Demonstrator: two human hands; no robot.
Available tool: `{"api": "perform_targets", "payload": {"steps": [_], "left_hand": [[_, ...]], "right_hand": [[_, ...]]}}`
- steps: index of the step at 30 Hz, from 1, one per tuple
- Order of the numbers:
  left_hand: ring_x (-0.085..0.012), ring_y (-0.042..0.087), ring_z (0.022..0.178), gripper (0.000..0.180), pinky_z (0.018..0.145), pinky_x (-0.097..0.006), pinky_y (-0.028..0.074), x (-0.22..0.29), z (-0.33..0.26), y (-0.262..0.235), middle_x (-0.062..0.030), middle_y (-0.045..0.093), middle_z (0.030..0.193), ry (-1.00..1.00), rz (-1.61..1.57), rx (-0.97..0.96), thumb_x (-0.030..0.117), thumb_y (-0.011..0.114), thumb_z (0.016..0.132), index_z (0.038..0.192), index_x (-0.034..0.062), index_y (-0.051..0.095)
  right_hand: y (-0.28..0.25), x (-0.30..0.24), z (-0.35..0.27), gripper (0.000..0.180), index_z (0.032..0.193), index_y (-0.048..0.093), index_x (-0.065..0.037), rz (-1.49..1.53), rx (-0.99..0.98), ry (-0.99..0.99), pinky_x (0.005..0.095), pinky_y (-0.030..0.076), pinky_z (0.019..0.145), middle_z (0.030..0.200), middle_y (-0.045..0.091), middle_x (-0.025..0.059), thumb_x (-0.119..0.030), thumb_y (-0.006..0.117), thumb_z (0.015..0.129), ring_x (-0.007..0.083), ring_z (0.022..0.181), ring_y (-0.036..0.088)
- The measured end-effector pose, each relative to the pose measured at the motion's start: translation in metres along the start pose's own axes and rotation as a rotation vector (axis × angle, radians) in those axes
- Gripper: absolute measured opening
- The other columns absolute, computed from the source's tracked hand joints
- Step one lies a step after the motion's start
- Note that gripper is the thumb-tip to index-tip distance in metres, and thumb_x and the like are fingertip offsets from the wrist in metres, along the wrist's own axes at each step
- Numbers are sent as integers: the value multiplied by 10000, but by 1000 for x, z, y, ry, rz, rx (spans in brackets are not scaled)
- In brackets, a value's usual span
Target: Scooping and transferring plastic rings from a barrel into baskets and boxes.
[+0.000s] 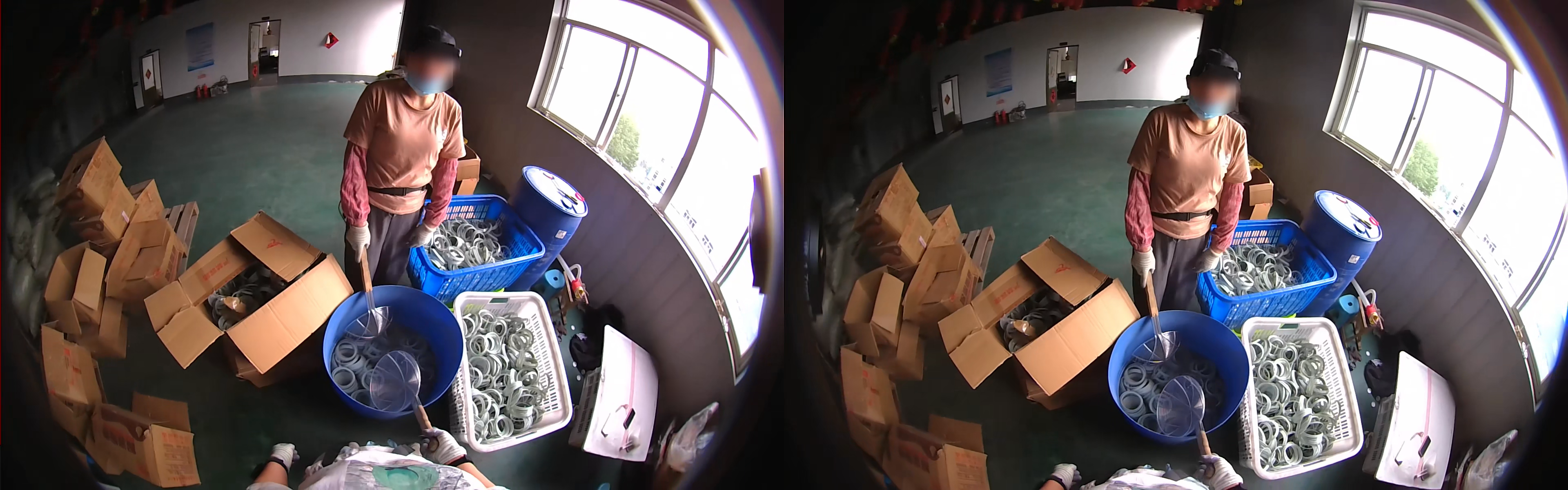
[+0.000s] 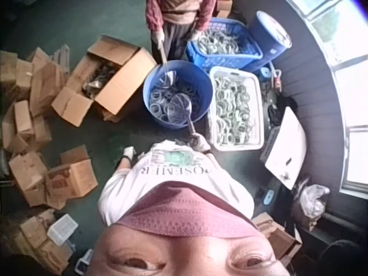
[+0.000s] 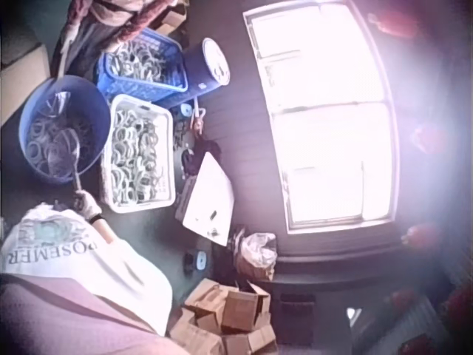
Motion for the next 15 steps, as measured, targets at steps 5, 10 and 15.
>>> {"api": "perform_targets", "payload": {"steps": [5,10,15], "left_hand": [[-224,646,585,107,522,-396,472,25,-4,8,-62,663,744,87,-3,-124,176,595,847,932,112,610],[-224,612,610,97,587,-431,457,40,-26,28,-23,614,697,183,31,-163,237,550,861,861,142,571],[-229,612,609,100,564,-431,463,41,-20,19,-31,621,705,190,77,-136,229,555,856,878,132,574]], "right_hand": [[-14,23,25,517,1274,473,-169,-395,4,-285,295,455,509,756,546,73,-28,618,798,168,570,528],[-73,21,87,431,1204,506,-37,-1074,58,-340,270,477,636,812,587,73,-165,670,827,167,670,556],[-72,17,106,340,1056,592,-19,-2156,-13,-742,262,450,775,957,581,80,-324,487,951,173,831,553]]}}
Point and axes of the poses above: each hand's wrist, its own z-axis towards the middle knuckle, its own y-axis out of the palm, x = y × z, the point moved 2 cm from there along z, towards the middle knuckle
